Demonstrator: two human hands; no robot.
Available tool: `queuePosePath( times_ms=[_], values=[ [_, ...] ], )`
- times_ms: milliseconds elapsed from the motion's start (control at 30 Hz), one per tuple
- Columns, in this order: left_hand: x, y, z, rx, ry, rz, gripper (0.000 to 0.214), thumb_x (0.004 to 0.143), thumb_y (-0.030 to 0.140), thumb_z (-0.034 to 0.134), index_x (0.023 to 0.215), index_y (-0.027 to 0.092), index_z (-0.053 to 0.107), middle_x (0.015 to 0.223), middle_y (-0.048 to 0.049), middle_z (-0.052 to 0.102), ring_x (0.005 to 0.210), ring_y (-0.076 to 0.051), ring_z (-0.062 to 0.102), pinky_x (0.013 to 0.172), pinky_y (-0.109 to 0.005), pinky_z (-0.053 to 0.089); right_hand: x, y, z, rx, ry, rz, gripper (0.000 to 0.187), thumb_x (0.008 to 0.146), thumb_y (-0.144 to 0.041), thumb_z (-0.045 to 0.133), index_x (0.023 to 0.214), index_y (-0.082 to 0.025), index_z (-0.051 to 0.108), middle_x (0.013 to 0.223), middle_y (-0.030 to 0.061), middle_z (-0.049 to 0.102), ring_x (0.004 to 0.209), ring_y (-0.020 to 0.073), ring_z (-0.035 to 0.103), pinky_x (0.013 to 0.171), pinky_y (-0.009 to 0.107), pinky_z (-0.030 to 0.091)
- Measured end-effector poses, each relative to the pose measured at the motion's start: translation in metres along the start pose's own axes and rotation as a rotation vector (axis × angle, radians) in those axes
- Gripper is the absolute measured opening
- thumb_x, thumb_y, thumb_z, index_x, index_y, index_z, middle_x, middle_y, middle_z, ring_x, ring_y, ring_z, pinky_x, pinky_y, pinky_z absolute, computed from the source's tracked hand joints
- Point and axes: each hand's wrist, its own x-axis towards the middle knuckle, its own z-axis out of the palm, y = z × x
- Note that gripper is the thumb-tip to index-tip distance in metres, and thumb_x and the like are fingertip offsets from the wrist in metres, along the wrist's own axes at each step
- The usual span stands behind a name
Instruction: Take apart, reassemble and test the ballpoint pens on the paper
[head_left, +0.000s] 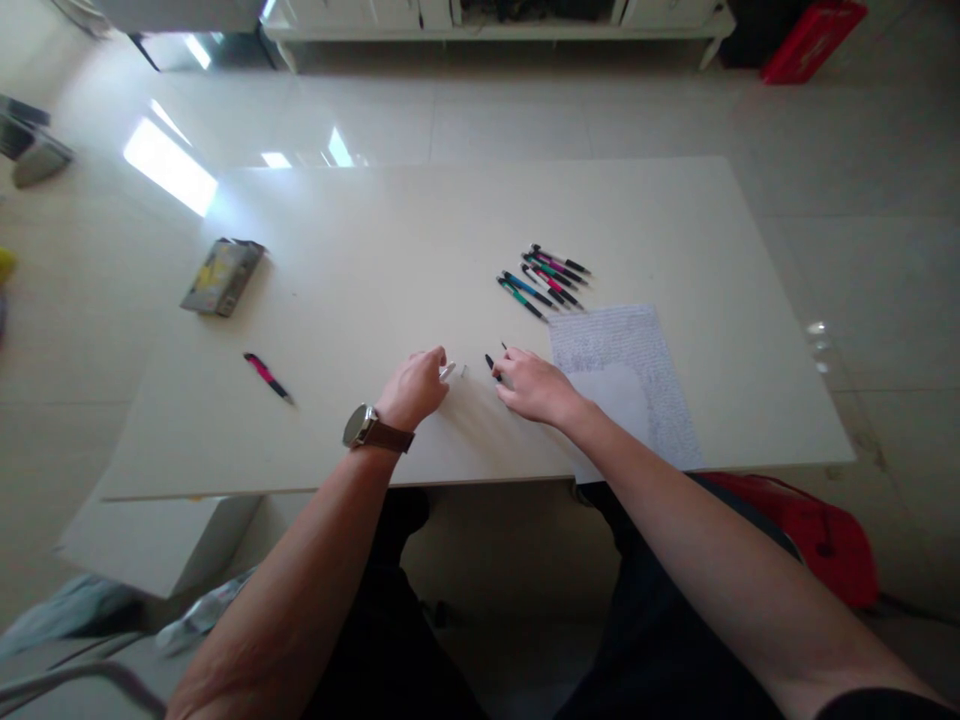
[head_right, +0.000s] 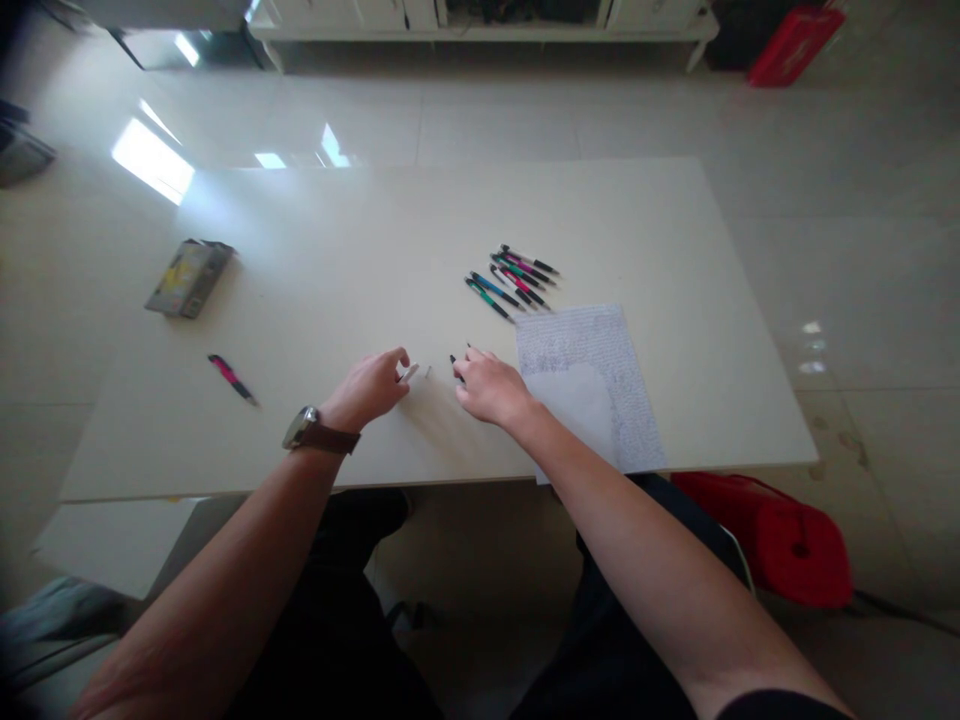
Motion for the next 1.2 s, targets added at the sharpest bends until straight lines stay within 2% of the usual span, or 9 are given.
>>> queuePosePath(
  times_ms=[200, 400, 567, 867, 1200],
  values=[
    [0.0, -0.002, -0.004, -0.001, 0.026, -0.023, 0.027, 0.081, 0.012, 0.053, 0.102, 0.016, 0.069, 0.103, -0.0143, 0.071, 0.101, -0.026, 0.064, 0.091, -0.038, 0.05, 0.0, 0.0, 0.001, -0.002, 0.003, -0.004, 0.022, 0.094, -0.026, 0.052, 0.108, -0.018, 0.068, 0.117, 0.0114, 0.063, 0.109, 0.0233, 0.059, 0.093, 0.032, 0.045],
    [0.001, -0.001, -0.009, 0.049, 0.018, 0.016, 0.035, 0.082, 0.01, 0.045, 0.098, 0.012, 0.076, 0.103, -0.0173, 0.071, 0.104, -0.027, 0.062, 0.098, -0.042, 0.048, 0.0, 0.002, 0.004, -0.001, 0.009, -0.013, 0.022, 0.094, -0.026, 0.052, 0.108, -0.019, 0.068, 0.116, 0.0108, 0.064, 0.108, 0.0234, 0.06, 0.09, 0.033, 0.046],
    [-0.001, -0.001, -0.012, 0.061, 0.012, 0.006, 0.037, 0.083, 0.01, 0.044, 0.1, 0.012, 0.077, 0.105, -0.0171, 0.072, 0.105, -0.028, 0.062, 0.095, -0.041, 0.049, 0.001, 0.003, 0.005, 0.003, 0.015, -0.019, 0.022, 0.094, -0.026, 0.053, 0.107, -0.019, 0.069, 0.116, 0.0107, 0.064, 0.107, 0.0238, 0.06, 0.089, 0.033, 0.047],
    [-0.004, -0.001, -0.009, 0.03, -0.004, -0.032, 0.031, 0.082, 0.014, 0.052, 0.105, 0.019, 0.072, 0.105, -0.012, 0.072, 0.1, -0.026, 0.065, 0.086, -0.037, 0.05, 0.002, 0.003, 0.006, 0.01, 0.011, -0.011, 0.023, 0.094, -0.028, 0.053, 0.107, -0.019, 0.069, 0.115, 0.0103, 0.065, 0.107, 0.0236, 0.06, 0.09, 0.033, 0.047],
    [-0.003, -0.001, -0.007, 0.013, -0.024, -0.027, 0.032, 0.081, 0.012, 0.051, 0.105, 0.02, 0.07, 0.103, -0.0115, 0.072, 0.098, -0.026, 0.065, 0.083, -0.037, 0.049, 0.001, 0.002, 0.006, 0.01, 0.02, -0.017, 0.022, 0.093, -0.026, 0.053, 0.107, -0.02, 0.069, 0.115, 0.0105, 0.065, 0.105, 0.023, 0.061, 0.088, 0.033, 0.047]
  ],
)
